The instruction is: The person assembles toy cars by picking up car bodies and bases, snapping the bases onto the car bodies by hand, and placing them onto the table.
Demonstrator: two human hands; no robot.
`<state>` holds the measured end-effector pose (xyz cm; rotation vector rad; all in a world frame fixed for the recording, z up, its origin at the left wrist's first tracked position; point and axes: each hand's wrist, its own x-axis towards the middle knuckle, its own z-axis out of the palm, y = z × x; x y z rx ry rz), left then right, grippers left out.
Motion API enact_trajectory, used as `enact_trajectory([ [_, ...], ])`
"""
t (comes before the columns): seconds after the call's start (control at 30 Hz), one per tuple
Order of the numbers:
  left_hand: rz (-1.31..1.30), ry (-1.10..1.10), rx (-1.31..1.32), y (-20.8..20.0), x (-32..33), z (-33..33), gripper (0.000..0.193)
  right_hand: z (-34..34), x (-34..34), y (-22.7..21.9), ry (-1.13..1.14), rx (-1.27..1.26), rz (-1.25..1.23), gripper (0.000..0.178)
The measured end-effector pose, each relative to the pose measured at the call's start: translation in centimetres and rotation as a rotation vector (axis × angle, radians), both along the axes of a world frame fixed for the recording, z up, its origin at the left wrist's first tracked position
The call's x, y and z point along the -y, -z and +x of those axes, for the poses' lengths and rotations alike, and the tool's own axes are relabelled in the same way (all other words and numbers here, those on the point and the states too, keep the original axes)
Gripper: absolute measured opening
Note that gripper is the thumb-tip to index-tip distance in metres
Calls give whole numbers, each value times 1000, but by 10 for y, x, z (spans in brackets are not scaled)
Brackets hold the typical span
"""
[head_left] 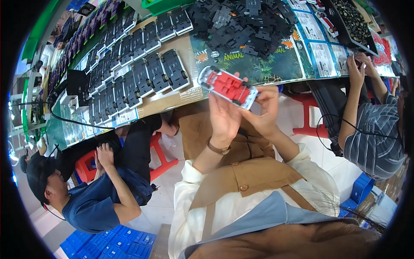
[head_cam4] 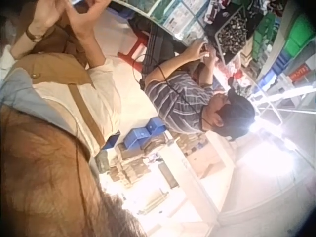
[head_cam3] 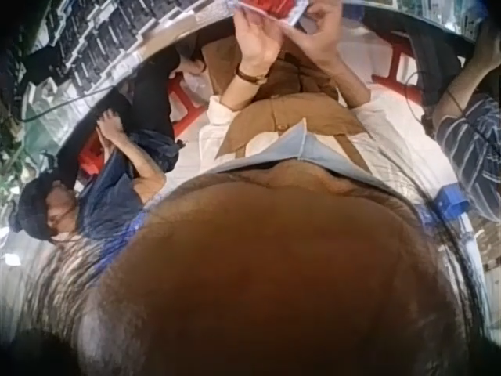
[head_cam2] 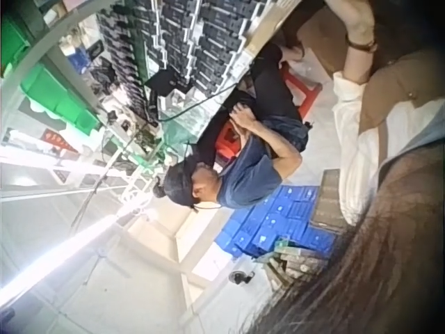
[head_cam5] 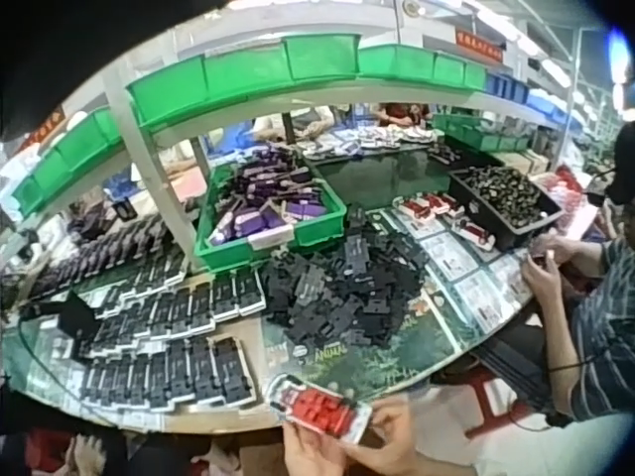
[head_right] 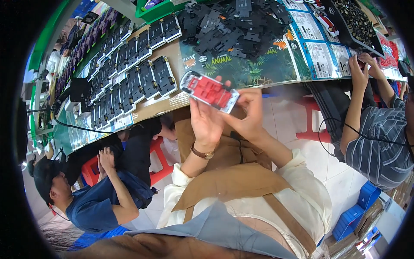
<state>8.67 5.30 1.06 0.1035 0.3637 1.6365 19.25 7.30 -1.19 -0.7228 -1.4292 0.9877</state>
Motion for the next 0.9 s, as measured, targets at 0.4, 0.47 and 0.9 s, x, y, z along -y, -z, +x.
enact_trajectory([
  [0.4,-19,35,41,17,36,-48,49,46,-177,-14,566,1022,137,35],
  [0.47,-45,67,41,13,39,-47,49,41,-188,-3,519,1042,90,43],
  [0.9,-54,77,112,14,61,-62,50,93,-170,-7,582,271,125,17],
])
